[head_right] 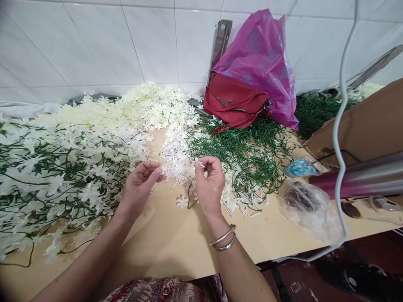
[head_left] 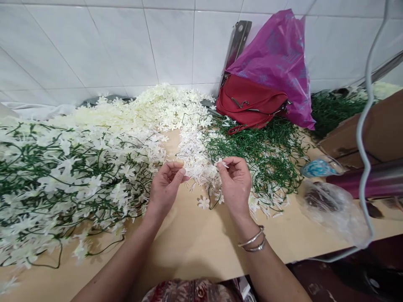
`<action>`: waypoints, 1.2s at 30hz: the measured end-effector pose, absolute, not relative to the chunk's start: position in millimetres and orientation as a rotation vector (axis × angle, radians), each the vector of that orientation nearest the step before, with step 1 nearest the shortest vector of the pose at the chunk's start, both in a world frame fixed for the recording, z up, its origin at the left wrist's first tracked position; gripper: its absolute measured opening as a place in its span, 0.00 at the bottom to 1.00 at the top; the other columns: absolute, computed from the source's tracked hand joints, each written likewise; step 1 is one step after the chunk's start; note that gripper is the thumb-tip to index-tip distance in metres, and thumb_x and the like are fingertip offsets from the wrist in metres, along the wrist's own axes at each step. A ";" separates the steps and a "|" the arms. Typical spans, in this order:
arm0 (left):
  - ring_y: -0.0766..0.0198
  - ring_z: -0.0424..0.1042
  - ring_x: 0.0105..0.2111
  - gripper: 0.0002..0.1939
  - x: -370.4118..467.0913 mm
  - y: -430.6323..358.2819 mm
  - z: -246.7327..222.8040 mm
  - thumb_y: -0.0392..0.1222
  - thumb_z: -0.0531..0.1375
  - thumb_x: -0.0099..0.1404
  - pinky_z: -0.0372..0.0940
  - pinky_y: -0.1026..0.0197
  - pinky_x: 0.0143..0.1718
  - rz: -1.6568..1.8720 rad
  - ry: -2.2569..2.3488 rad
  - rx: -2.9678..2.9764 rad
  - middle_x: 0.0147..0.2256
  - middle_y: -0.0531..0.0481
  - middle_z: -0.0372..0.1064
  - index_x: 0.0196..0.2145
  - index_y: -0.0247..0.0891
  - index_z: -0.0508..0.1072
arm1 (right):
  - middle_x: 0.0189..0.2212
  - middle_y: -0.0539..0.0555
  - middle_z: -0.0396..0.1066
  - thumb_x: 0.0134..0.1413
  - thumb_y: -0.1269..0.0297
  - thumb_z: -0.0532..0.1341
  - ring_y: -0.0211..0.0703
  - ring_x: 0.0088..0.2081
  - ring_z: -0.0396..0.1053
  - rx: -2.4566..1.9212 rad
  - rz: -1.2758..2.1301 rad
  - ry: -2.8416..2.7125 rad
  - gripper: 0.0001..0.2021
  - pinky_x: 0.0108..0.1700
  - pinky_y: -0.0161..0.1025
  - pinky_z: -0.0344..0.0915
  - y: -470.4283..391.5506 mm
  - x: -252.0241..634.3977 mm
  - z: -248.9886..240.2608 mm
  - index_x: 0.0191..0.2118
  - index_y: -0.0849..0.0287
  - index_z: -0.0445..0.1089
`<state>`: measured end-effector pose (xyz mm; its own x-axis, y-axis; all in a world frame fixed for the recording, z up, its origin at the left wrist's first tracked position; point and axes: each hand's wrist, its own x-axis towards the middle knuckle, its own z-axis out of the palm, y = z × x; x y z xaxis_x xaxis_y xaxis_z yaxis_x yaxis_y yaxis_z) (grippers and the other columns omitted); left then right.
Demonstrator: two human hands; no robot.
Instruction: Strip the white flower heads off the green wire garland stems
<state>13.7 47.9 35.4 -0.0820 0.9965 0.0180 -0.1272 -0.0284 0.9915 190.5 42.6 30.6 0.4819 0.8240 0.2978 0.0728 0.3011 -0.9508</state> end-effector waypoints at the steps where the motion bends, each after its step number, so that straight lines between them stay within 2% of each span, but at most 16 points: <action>1: 0.67 0.76 0.27 0.16 11.7 45.1 36.9 0.51 0.71 0.59 0.72 0.63 0.33 1.275 1.169 1.164 0.31 0.54 0.74 0.38 0.38 0.76 | 0.35 0.49 0.68 0.58 0.63 0.67 0.42 0.36 0.66 -1.167 0.616 -0.944 0.07 0.42 0.41 0.65 43.4 191.7 30.1 0.39 0.55 0.69; 7: 0.64 0.73 0.23 0.06 -4.0 25.6 46.6 0.44 0.62 0.66 0.64 0.64 0.26 0.673 1.163 1.678 0.26 0.53 0.73 0.35 0.40 0.77 | 0.36 0.50 0.69 0.58 0.61 0.68 0.43 0.37 0.70 -1.159 0.570 -0.872 0.10 0.43 0.41 0.68 47.1 196.9 28.3 0.42 0.54 0.68; 10: 0.61 0.72 0.26 0.05 -11.6 20.9 51.1 0.38 0.61 0.65 0.62 0.62 0.29 0.538 1.232 1.964 0.28 0.51 0.74 0.31 0.42 0.77 | 0.36 0.50 0.68 0.58 0.61 0.67 0.43 0.36 0.70 -1.154 0.545 -0.859 0.10 0.43 0.42 0.69 47.4 197.9 29.3 0.42 0.54 0.67; 13: 0.60 0.73 0.30 0.05 -11.0 20.6 52.3 0.37 0.62 0.66 0.63 0.60 0.33 0.545 1.285 2.107 0.34 0.49 0.77 0.33 0.42 0.77 | 0.35 0.50 0.69 0.58 0.62 0.67 0.43 0.36 0.70 -1.158 0.558 -0.869 0.09 0.41 0.41 0.68 46.0 196.9 29.5 0.42 0.54 0.67; 18: 0.56 0.74 0.34 0.03 12.3 19.3 42.8 0.41 0.65 0.68 0.65 0.57 0.38 0.569 1.307 2.166 0.40 0.46 0.76 0.39 0.40 0.78 | 0.36 0.49 0.69 0.59 0.62 0.67 0.42 0.36 0.70 -1.154 0.576 -0.888 0.09 0.40 0.40 0.67 45.1 195.2 25.4 0.42 0.54 0.69; 21: 0.54 0.75 0.37 0.02 24.0 16.5 34.3 0.40 0.65 0.69 0.65 0.56 0.40 0.534 1.290 2.231 0.40 0.46 0.76 0.37 0.40 0.78 | 0.35 0.49 0.69 0.58 0.63 0.67 0.42 0.35 0.70 -1.128 0.577 -0.864 0.09 0.41 0.41 0.67 46.9 197.1 25.3 0.42 0.55 0.69; 24: 0.57 0.74 0.33 0.06 23.6 17.0 30.6 0.38 0.61 0.71 0.63 0.58 0.35 0.543 1.296 2.208 0.36 0.48 0.76 0.35 0.41 0.76 | 0.34 0.48 0.69 0.57 0.63 0.68 0.41 0.34 0.70 -1.119 0.566 -0.826 0.09 0.41 0.41 0.67 48.5 200.4 29.8 0.41 0.55 0.69; 27: 0.58 0.74 0.30 0.05 15.4 21.9 32.7 0.39 0.59 0.72 0.62 0.59 0.33 0.647 1.327 2.146 0.32 0.50 0.77 0.38 0.42 0.76 | 0.33 0.48 0.69 0.56 0.63 0.68 0.41 0.34 0.71 -1.124 0.533 -0.796 0.10 0.41 0.41 0.68 49.3 203.2 34.9 0.40 0.55 0.68; 30: 0.60 0.75 0.30 0.06 8.2 26.7 36.4 0.40 0.59 0.72 0.64 0.61 0.34 0.781 1.321 2.137 0.33 0.51 0.78 0.40 0.42 0.77 | 0.33 0.48 0.69 0.55 0.62 0.68 0.41 0.34 0.71 -1.130 0.512 -0.786 0.10 0.41 0.41 0.69 50.0 204.5 36.0 0.40 0.55 0.68; 36: 0.63 0.72 0.28 0.07 4.7 26.7 40.2 0.41 0.58 0.73 0.61 0.62 0.33 0.855 1.410 2.143 0.30 0.52 0.75 0.36 0.40 0.75 | 0.34 0.48 0.69 0.56 0.62 0.69 0.40 0.35 0.71 -1.135 0.525 -0.806 0.10 0.41 0.40 0.69 50.2 203.9 31.0 0.40 0.55 0.69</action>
<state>4.7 26.7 40.2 0.2914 0.9216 0.2563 0.6537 -0.3875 0.6500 203.9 50.2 31.0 0.6170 0.7304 0.2929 0.0274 0.3520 -0.9356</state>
